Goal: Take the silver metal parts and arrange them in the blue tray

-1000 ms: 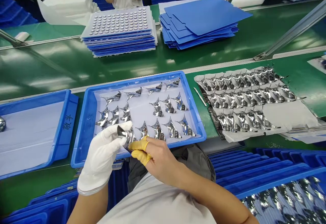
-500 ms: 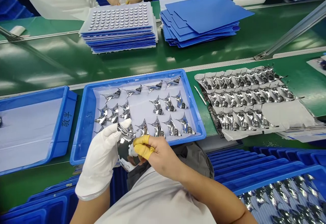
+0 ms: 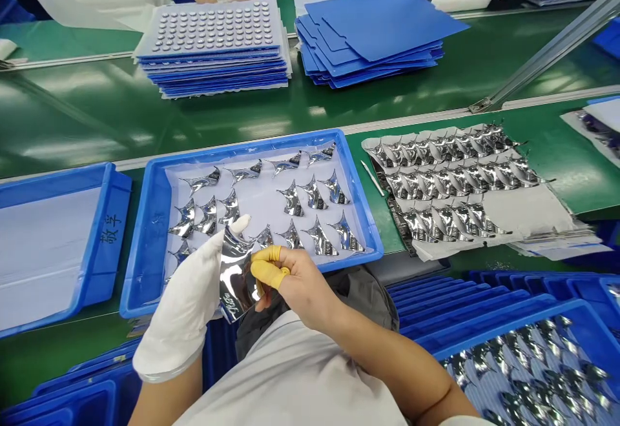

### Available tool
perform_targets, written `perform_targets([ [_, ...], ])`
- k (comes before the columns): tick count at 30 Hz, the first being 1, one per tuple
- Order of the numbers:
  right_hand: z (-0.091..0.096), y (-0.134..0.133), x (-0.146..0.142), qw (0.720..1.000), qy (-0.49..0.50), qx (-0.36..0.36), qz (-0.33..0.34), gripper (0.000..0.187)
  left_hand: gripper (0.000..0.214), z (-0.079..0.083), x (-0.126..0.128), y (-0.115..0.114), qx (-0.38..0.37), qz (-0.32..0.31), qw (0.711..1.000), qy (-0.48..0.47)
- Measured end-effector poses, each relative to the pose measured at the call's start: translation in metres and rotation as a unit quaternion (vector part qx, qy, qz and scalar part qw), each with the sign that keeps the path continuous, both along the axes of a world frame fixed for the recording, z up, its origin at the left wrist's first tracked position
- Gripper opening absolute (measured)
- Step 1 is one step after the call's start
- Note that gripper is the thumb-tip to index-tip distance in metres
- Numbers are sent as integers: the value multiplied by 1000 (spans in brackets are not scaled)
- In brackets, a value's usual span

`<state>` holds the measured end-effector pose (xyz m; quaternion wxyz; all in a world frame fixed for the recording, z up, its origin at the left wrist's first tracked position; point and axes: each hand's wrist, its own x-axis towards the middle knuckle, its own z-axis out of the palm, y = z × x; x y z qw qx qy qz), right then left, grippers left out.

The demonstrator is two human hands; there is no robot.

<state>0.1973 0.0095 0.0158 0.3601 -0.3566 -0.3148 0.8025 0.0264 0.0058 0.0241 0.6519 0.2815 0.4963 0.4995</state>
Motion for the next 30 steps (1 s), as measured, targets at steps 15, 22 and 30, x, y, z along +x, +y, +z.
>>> perform_targets([
  [15, 0, 0, -3, 998, 57, -23, -17, 26, 35, -2, 11, 2, 12, 28, 999, 18],
  [22, -4, -1, -10, 981, 131, -139, 21, 38, 15, -2, 22, 1, 15, 90, 993, 78],
  [30, -13, -2, -12, 974, 156, -163, 11, 34, 13, -2, 22, -1, 45, 70, 988, 128],
])
